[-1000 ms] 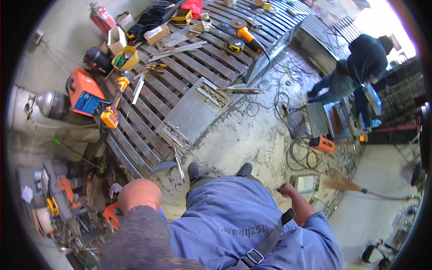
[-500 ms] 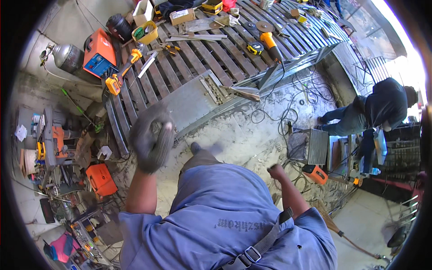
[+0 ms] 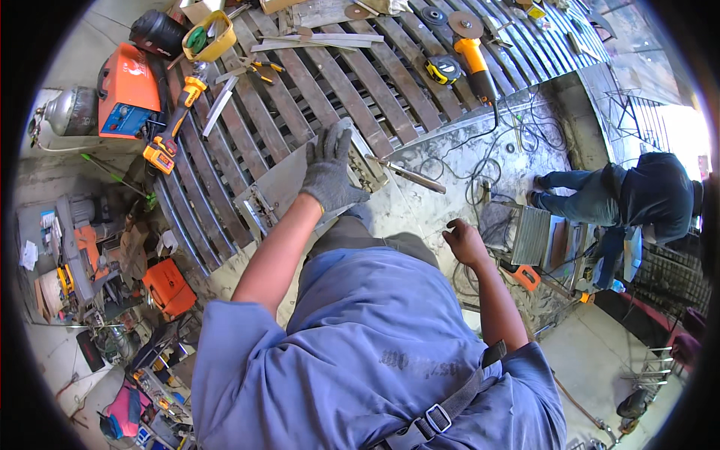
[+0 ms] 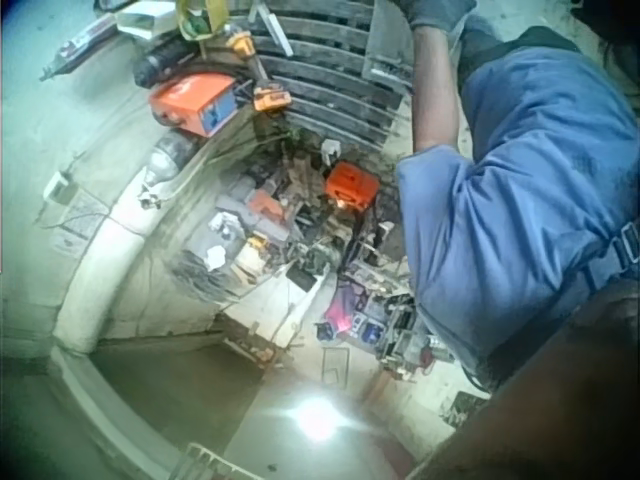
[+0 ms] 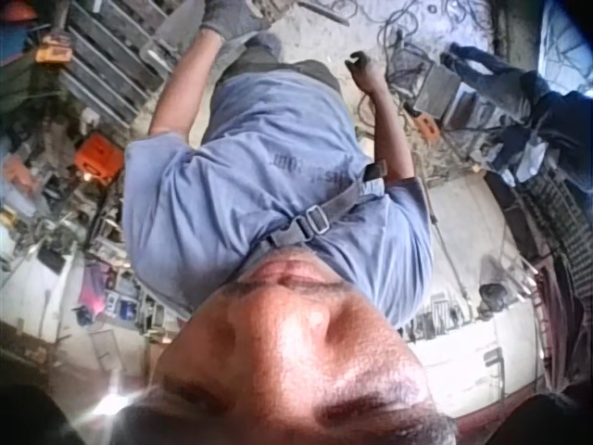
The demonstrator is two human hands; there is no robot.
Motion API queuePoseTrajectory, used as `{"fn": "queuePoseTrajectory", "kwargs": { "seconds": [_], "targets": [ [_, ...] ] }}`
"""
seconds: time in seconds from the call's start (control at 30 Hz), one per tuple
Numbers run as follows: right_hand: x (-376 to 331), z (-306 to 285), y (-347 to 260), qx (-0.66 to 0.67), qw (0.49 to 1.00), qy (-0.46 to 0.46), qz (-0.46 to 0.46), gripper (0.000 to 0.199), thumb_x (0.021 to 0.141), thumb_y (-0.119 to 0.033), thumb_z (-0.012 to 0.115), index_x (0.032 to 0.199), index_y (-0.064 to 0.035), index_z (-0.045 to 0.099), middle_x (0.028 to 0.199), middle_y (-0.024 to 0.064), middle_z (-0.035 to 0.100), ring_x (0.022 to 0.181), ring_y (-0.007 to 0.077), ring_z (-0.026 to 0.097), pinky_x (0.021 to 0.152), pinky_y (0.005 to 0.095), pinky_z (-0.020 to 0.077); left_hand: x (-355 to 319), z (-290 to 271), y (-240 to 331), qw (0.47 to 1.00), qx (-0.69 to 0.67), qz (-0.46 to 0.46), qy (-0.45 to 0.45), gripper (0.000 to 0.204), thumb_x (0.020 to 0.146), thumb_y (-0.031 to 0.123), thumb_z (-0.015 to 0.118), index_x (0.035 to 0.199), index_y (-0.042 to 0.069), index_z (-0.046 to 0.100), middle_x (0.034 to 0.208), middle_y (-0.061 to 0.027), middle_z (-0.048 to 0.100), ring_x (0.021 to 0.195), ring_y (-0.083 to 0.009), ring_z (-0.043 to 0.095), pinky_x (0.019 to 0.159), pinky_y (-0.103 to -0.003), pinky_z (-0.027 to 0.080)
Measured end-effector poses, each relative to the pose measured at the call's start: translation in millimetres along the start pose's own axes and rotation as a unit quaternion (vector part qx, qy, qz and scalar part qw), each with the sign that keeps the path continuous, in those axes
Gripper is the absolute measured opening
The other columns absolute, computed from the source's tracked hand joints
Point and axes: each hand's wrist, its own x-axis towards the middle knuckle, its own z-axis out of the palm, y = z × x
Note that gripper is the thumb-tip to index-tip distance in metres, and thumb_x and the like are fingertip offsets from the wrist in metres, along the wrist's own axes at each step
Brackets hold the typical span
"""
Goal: Preparing and aligning metal plates on a slatted workbench using locking pliers.
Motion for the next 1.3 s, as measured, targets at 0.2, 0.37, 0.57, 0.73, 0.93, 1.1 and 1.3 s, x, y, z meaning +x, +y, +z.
{"fn": "queuePoseTrajectory", "kwargs": {
  "seconds": [0.2,0.37,0.57,0.73,0.93,1.1,1.3],
  "targets": [
    [20.2,-31.4,12.3,0.008,1.0,-0.01,-0.005,0.033,0.09,-0.024,0.071,0.109,0.002,0.064,0.08,0.0215,0.07,0.082,0.0371,0.069,0.074,0.0429,0.0531,22.8,17.2,7.2,0.999,0.031,0.004,-0.029,0.143,0.046,0.061,0.091,0.159,0.009,0.02,0.161,-0.0318,0.006,0.149,-0.056,-0.002,0.119,-0.068,0.003],
    [55.6,-56.1,13.2,-0.009,0.995,-0.028,-0.094,0.031,0.089,-0.022,0.071,0.108,0.0022,0.065,0.086,0.0219,0.07,0.081,0.0361,0.069,0.074,0.043,0.0527,21.8,20.4,12.5,0.999,0.026,-0.027,-0.018,0.138,0.046,0.057,0.092,0.156,0.007,0.026,0.158,-0.0306,0.013,0.148,-0.0556,0.002,0.121,-0.065,0.006],
    [99.4,-89.3,-31.5,-0.016,0.973,-0.018,-0.231,0.034,0.09,-0.027,0.074,0.105,0.0025,0.066,0.082,0.0199,0.067,0.074,0.0328,0.067,0.069,0.0407,0.0521,18.1,21.2,21.3,0.997,0.041,-0.055,-0.019,0.135,0.045,0.053,0.093,0.154,0.005,0.031,0.158,-0.0302,0.016,0.148,-0.0527,0.007,0.124,-0.057,0.009],
    [112.0,-81.3,-69.5,-0.001,0.964,-0.106,-0.242,0.039,0.09,-0.032,0.074,0.105,0.0025,0.067,0.085,0.0203,0.067,0.079,0.0344,0.068,0.074,0.043,0.053,16.6,19.4,15.8,0.999,0.008,-0.04,0.006,0.139,0.045,0.049,0.095,0.156,0.006,0.025,0.16,-0.0262,0.019,0.151,-0.0482,0.008,0.125,-0.053,0.012],
    [124.9,-70.8,-111.3,-0.09,0.948,-0.122,-0.281,0.042,0.088,-0.031,0.074,0.113,0.0022,0.064,0.11,0.0231,0.066,0.104,0.0393,0.064,0.089,0.0458,0.0523,9.5,44.3,8.0,0.989,-0.07,-0.046,0.119,0.133,0.058,0.065,0.082,0.159,0.006,0.018,0.166,-0.0208,0.015,0.154,-0.0438,0.003,0.122,-0.062,0.007],
    [131.2,-70.2,-135.6,-0.148,0.937,-0.089,-0.302,0.052,0.083,-0.03,0.078,0.122,-0.0003,0.059,0.124,0.0228,0.059,0.119,0.0418,0.056,0.101,0.0468,0.0471,12.1,42.2,14.7,0.988,-0.063,-0.081,0.118,0.126,0.057,0.063,0.082,0.157,0.009,0.028,0.165,-0.016,0.021,0.154,-0.0428,0.005,0.121,-0.064,0.008],
    [153.4,-71.6,-157.3,-0.152,0.914,-0.034,-0.376,0.06,0.075,-0.023,0.083,0.125,-0.0023,0.058,0.133,0.0195,0.053,0.126,0.0384,0.053,0.107,0.0441,0.044,16.6,46.7,9.6,0.987,-0.051,-0.046,0.143,0.11,0.06,0.058,0.079,0.149,0.007,0.04,0.153,-0.0222,0.034,0.147,-0.0477,0.019,0.121,-0.062,0.013]
  ]
}}
